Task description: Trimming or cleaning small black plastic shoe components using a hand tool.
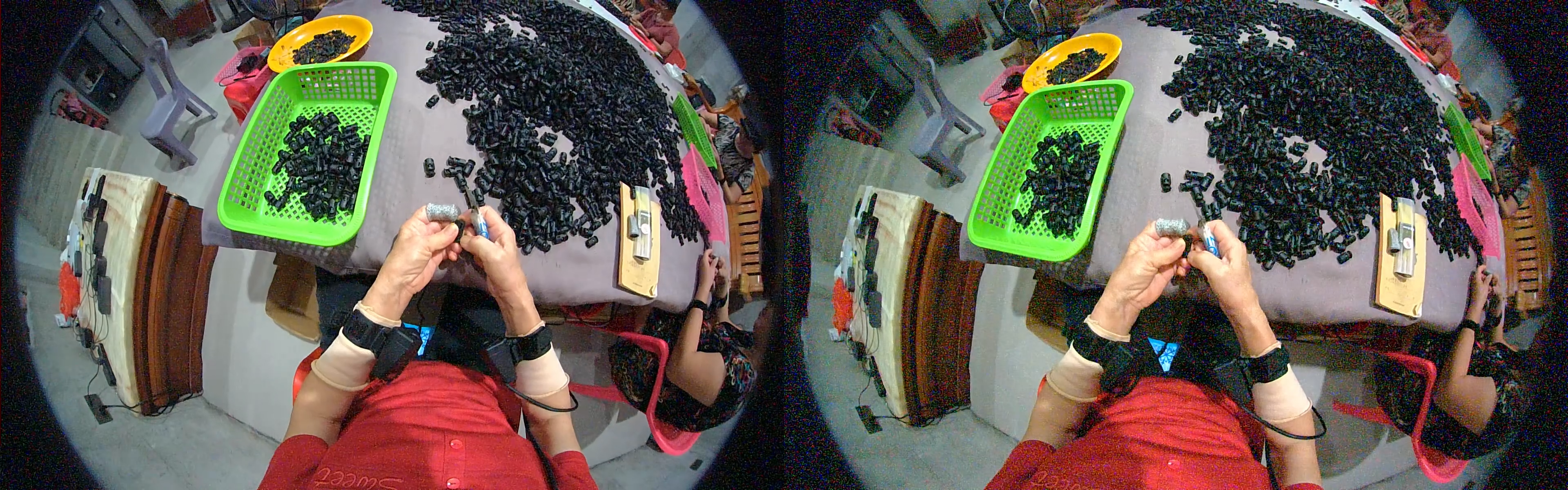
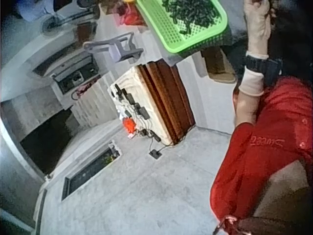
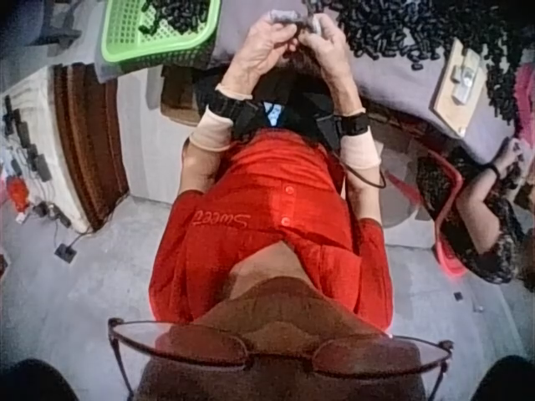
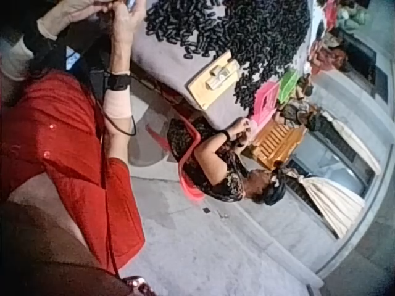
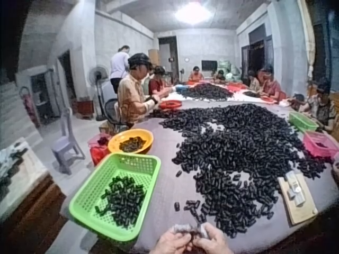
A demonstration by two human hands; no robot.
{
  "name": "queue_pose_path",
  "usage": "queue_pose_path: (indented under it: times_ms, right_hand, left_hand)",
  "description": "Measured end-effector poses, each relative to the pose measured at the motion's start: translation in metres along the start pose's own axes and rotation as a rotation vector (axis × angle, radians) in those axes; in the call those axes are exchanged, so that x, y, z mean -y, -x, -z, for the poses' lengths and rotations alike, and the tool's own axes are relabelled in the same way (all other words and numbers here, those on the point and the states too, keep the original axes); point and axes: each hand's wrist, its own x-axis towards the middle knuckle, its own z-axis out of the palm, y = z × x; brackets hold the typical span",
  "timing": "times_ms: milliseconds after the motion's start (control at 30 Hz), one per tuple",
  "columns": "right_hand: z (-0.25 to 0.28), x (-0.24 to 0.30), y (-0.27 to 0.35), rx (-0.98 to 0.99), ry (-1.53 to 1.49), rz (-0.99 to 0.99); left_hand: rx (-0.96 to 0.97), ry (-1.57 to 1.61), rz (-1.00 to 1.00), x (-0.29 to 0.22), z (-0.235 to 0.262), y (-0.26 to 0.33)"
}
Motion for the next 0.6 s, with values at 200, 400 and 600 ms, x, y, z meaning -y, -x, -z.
queue_pose_path:
  times_ms: [200,400,600]
  right_hand:
    - [0.002,-0.004,0.005,-0.051,0.097,0.055]
    - [0.000,-0.003,0.007,-0.078,0.174,0.068]
    - [-0.002,-0.004,0.012,-0.152,0.145,0.139]
  left_hand:
    - [-0.093,-0.348,-0.091,-0.032,-0.018,0.022]
    - [-0.421,-0.833,-0.759,-0.123,-0.031,0.037]
    - [-0.407,-1.236,-0.764,-0.101,-0.028,0.020]
